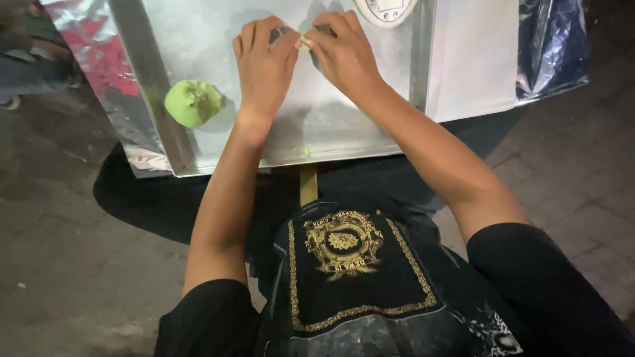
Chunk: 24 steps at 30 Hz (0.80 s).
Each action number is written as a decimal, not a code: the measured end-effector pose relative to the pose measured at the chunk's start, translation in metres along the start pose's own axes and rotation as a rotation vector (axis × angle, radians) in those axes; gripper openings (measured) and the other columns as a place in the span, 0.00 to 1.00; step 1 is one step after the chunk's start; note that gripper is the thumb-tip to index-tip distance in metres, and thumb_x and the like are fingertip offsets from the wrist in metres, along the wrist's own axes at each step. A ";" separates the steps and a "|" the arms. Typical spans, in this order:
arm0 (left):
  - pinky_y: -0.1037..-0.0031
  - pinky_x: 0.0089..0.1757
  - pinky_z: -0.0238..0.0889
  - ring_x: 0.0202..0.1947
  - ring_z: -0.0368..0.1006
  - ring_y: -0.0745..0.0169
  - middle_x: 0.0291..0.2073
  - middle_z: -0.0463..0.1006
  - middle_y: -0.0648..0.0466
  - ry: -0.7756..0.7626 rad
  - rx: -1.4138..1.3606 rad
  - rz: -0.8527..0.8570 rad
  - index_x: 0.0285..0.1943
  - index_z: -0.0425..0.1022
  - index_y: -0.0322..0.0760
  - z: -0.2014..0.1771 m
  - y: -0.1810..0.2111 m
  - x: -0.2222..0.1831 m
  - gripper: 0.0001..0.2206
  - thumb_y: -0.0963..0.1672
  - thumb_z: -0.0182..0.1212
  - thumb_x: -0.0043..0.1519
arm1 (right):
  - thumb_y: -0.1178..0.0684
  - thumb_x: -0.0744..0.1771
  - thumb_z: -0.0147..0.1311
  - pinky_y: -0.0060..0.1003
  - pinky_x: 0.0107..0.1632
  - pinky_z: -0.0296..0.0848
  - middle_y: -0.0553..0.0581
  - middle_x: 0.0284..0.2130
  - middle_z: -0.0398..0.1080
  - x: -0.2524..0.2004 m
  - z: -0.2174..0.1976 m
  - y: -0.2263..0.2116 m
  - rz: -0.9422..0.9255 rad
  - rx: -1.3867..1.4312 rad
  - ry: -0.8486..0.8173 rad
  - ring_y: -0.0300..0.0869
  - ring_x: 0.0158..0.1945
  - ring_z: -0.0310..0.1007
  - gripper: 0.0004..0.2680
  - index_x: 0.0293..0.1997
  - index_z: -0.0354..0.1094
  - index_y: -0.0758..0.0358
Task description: Shaping small pieces of green dough and placing them on a tray
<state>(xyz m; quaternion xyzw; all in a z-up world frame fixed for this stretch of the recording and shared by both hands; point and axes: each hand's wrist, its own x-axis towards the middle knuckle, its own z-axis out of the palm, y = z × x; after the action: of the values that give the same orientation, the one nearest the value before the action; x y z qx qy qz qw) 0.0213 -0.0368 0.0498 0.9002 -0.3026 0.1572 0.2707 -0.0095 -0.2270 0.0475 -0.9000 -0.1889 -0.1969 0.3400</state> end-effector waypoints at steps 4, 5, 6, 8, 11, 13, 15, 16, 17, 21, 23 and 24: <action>0.60 0.43 0.56 0.46 0.66 0.49 0.49 0.72 0.53 -0.011 0.013 0.033 0.52 0.81 0.46 -0.003 0.008 -0.006 0.08 0.42 0.65 0.65 | 0.62 0.70 0.62 0.45 0.48 0.66 0.60 0.47 0.65 -0.010 -0.006 0.011 -0.007 0.010 -0.095 0.53 0.44 0.60 0.08 0.53 0.69 0.63; 0.60 0.44 0.56 0.45 0.68 0.50 0.48 0.74 0.52 -0.009 -0.002 0.053 0.54 0.79 0.43 -0.004 0.009 -0.011 0.08 0.43 0.61 0.67 | 0.57 0.71 0.64 0.47 0.51 0.66 0.61 0.50 0.65 -0.014 -0.009 0.010 -0.024 -0.010 -0.157 0.55 0.47 0.61 0.13 0.60 0.67 0.62; 0.60 0.44 0.56 0.45 0.68 0.50 0.48 0.74 0.52 -0.023 -0.011 0.047 0.54 0.79 0.43 -0.004 0.010 -0.009 0.08 0.43 0.61 0.67 | 0.57 0.71 0.64 0.47 0.51 0.66 0.61 0.50 0.65 -0.014 -0.007 0.015 -0.009 -0.006 -0.166 0.55 0.47 0.61 0.13 0.60 0.67 0.62; 0.59 0.42 0.54 0.44 0.65 0.47 0.46 0.72 0.52 -0.065 0.033 0.050 0.55 0.79 0.44 -0.007 0.009 -0.003 0.09 0.45 0.59 0.70 | 0.63 0.67 0.67 0.46 0.42 0.65 0.58 0.43 0.67 -0.009 0.000 0.023 -0.108 -0.173 -0.068 0.52 0.43 0.65 0.16 0.58 0.67 0.56; 0.61 0.40 0.53 0.43 0.63 0.52 0.44 0.71 0.57 -0.034 0.091 0.071 0.49 0.80 0.45 0.000 0.003 0.006 0.07 0.44 0.68 0.63 | 0.63 0.71 0.62 0.45 0.40 0.62 0.58 0.41 0.66 -0.001 -0.004 0.017 -0.121 -0.109 -0.017 0.51 0.40 0.61 0.13 0.60 0.65 0.55; 0.60 0.40 0.53 0.42 0.64 0.52 0.43 0.71 0.57 -0.046 0.087 0.065 0.48 0.80 0.45 0.000 0.001 0.010 0.05 0.44 0.65 0.65 | 0.61 0.72 0.57 0.46 0.45 0.60 0.59 0.43 0.65 -0.009 0.007 0.032 -0.089 -0.057 -0.064 0.52 0.43 0.62 0.15 0.66 0.59 0.57; 0.60 0.39 0.54 0.41 0.64 0.52 0.42 0.70 0.58 -0.084 0.064 0.053 0.47 0.80 0.46 0.006 0.001 0.010 0.04 0.44 0.62 0.66 | 0.60 0.74 0.53 0.46 0.49 0.58 0.60 0.46 0.64 -0.014 0.009 0.036 -0.030 -0.001 -0.128 0.52 0.46 0.63 0.18 0.73 0.52 0.58; 0.60 0.39 0.53 0.40 0.64 0.50 0.41 0.70 0.56 -0.076 0.060 0.032 0.53 0.78 0.45 0.010 0.001 0.007 0.07 0.44 0.60 0.68 | 0.61 0.72 0.58 0.46 0.50 0.60 0.60 0.46 0.67 -0.012 0.007 0.032 -0.035 0.070 -0.093 0.52 0.46 0.65 0.16 0.67 0.60 0.60; 0.60 0.38 0.53 0.39 0.65 0.49 0.41 0.70 0.54 -0.068 0.056 0.012 0.58 0.76 0.44 0.014 0.001 0.003 0.09 0.44 0.57 0.70 | 0.63 0.70 0.64 0.45 0.50 0.62 0.59 0.45 0.70 -0.011 0.005 0.028 -0.040 0.141 -0.057 0.52 0.46 0.67 0.14 0.61 0.68 0.61; 0.59 0.40 0.54 0.40 0.66 0.48 0.41 0.72 0.54 -0.048 -0.032 -0.039 0.55 0.78 0.43 0.010 0.009 0.004 0.09 0.44 0.56 0.69 | 0.60 0.73 0.50 0.45 0.44 0.63 0.60 0.38 0.66 -0.004 0.002 0.018 -0.023 0.166 -0.014 0.52 0.40 0.65 0.07 0.55 0.72 0.67; 0.58 0.43 0.58 0.43 0.70 0.48 0.44 0.75 0.53 -0.017 -0.159 -0.075 0.57 0.78 0.39 0.004 0.009 0.004 0.11 0.45 0.59 0.68 | 0.51 0.75 0.45 0.44 0.50 0.67 0.60 0.41 0.69 -0.005 0.004 0.016 0.161 0.266 -0.090 0.52 0.47 0.68 0.12 0.62 0.66 0.67; 0.58 0.43 0.58 0.43 0.70 0.48 0.44 0.75 0.53 -0.017 -0.157 -0.079 0.57 0.78 0.39 -0.003 0.009 0.005 0.11 0.45 0.59 0.68 | 0.51 0.75 0.45 0.44 0.50 0.67 0.60 0.41 0.69 -0.002 0.001 0.010 0.160 0.269 -0.093 0.52 0.47 0.68 0.12 0.62 0.66 0.67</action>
<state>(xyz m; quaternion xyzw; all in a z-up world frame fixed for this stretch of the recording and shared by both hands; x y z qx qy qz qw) 0.0188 -0.0435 0.0579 0.8889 -0.2805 0.1145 0.3437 -0.0058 -0.2339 0.0404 -0.8665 -0.1570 -0.1004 0.4630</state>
